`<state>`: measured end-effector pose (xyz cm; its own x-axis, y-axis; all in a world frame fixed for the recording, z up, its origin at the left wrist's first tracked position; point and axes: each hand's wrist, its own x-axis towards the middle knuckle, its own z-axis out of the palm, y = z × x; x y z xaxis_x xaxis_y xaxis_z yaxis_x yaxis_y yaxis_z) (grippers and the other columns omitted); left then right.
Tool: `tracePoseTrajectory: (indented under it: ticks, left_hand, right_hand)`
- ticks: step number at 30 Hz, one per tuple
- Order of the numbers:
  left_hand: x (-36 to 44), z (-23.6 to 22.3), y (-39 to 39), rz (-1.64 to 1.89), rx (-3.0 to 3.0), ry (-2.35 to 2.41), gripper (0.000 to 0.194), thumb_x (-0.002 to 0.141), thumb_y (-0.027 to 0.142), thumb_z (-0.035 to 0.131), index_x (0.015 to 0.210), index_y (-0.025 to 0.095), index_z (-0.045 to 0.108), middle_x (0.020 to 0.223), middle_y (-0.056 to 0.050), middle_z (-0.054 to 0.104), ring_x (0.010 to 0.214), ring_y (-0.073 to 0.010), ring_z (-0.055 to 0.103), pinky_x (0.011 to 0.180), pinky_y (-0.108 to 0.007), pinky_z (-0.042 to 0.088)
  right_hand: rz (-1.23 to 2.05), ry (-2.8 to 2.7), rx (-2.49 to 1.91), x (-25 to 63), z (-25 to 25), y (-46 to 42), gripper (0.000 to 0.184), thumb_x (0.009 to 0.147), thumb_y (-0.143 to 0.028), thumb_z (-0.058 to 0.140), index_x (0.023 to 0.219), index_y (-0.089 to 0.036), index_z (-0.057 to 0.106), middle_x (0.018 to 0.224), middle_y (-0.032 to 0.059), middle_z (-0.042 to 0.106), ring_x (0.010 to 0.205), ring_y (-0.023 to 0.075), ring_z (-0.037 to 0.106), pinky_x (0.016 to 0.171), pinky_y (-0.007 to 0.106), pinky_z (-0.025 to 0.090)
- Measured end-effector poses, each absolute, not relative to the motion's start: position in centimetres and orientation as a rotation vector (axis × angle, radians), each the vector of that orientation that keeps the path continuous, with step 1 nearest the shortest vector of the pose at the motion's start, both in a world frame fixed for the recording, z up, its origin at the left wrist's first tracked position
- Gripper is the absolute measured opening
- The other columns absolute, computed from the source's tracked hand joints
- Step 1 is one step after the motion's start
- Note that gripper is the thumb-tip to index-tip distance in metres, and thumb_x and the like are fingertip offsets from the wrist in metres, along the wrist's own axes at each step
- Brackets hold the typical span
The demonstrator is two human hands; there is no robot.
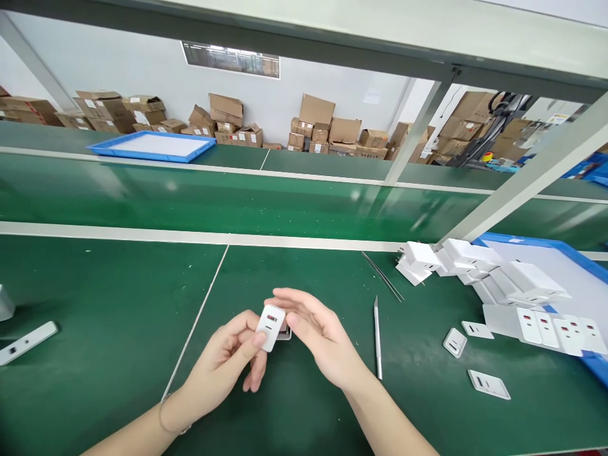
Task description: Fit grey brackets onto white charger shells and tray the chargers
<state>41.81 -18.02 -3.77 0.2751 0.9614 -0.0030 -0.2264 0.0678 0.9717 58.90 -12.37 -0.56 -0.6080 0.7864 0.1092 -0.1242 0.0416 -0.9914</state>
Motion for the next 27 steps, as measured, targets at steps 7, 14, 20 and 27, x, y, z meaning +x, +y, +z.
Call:
tracePoseTrajectory:
  ticks: [7, 14, 20, 27]
  left_hand:
    - [42.1, -3.4, -18.2, 1.053, 1.256, 0.963, 0.023, 0.097, 0.041, 0.042, 0.094, 0.020, 0.050, 0.061, 0.003, 0.057, 0.051, -0.0089, 0.052, 0.051, -0.021, 0.045]
    - [40.3, -4.4, -16.5, 1.140, 1.912, 1.394, 0.058, 0.080, 0.023, 0.066, 0.130, 0.028, 0.037, 0.129, -0.009, 0.047, 0.121, -0.0240, 0.046, 0.099, -0.039, 0.044]
    - [40.0, -5.4, -14.9, 0.926, 1.934, 1.211, 0.049, 0.089, 0.030, 0.060, 0.133, 0.032, 0.039, 0.135, -0.004, 0.050, 0.126, -0.0220, 0.046, 0.107, -0.041, 0.041]
    - [40.2, -5.7, -14.8, 0.929, 1.886, 1.298, 0.050, 0.088, 0.034, 0.062, 0.133, 0.034, 0.039, 0.137, -0.001, 0.050, 0.126, -0.0192, 0.049, 0.107, -0.037, 0.043]
  right_hand:
    - [1.291, -1.818, -0.879, 58.5, -0.3, -13.2, 0.030, 0.095, -0.034, 0.051, 0.122, -0.026, 0.061, 0.094, 0.0038, 0.066, 0.080, 0.0137, 0.063, 0.074, 0.027, 0.053]
    - [0.924, -2.018, -1.001, 59.4, -0.9, -11.3, 0.019, 0.090, -0.029, 0.058, 0.105, -0.024, 0.068, 0.090, 0.0044, 0.063, 0.082, 0.0166, 0.059, 0.075, 0.030, 0.053]
    - [0.647, -2.306, -0.885, 59.6, -2.0, -10.8, 0.026, 0.093, -0.022, 0.054, 0.116, -0.027, 0.064, 0.099, 0.0068, 0.060, 0.099, 0.0208, 0.054, 0.082, 0.037, 0.052]
    - [-0.135, -2.524, -0.805, 59.6, -2.9, -10.7, 0.033, 0.098, -0.029, 0.045, 0.127, -0.022, 0.059, 0.132, 0.0089, 0.055, 0.132, 0.0278, 0.039, 0.106, 0.052, 0.037]
